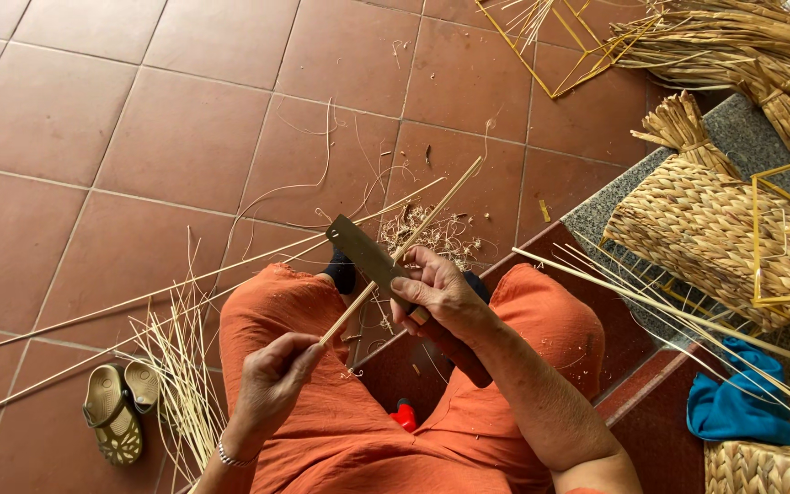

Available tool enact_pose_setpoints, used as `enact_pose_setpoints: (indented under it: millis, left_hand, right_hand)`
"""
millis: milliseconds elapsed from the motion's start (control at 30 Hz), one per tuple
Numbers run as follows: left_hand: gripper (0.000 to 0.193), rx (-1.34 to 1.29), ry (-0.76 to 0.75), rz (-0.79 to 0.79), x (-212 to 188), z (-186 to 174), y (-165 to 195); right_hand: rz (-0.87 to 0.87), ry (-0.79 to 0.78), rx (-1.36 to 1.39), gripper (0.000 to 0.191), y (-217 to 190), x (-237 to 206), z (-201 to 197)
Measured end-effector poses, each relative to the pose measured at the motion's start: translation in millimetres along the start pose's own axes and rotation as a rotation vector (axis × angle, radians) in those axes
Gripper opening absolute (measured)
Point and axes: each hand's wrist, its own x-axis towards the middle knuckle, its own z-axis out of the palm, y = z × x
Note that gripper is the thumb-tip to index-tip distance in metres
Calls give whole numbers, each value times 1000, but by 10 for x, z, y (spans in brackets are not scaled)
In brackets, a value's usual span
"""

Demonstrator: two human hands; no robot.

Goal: The person sits on a tiled floor and uses a knife to shave thin strips from bamboo rods. They repeatedly hold a rod, shave its surface, and set it aside, accumulating shavings on the floor.

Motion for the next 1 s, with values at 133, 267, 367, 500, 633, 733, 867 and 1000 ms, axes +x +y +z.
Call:
enact_pose_setpoints:
  millis: [133, 267, 367, 500, 633, 733, 867, 1000]
  left_hand:
    - [18, -93, -42, -38, -119, -132, -168]
    - [20, -101, -62, -143, -256, -288, -278]
    - [21, -146, -68, -196, -345, -367, -349]
    - [24, -229, -113, -262, -427, -531, -480]
    - [23, -280, -115, -264, -486, -653, -666]
    - [22, -270, -129, -297, -519, -754, -806]
    - [20, -216, -128, -360, -608, -850, -935]
    - [23, -273, -138, -304, -643, -954, -923]
  right_hand:
    - [-10, 16, -26, 26, -62, -18, -51]
    - [-95, 64, -47, 24, -158, -50, -119]
    - [-92, 85, -20, 25, -194, -62, -125]
    - [-113, 92, -23, 25, -230, -65, -128]
    - [-125, 113, 13, 24, -254, -76, -158]
    - [-140, 111, 38, 23, -258, -83, -189]
    - [-198, 140, 11, 20, -313, -101, -284]
    - [-174, 421, -65, 18, -411, -163, -422]
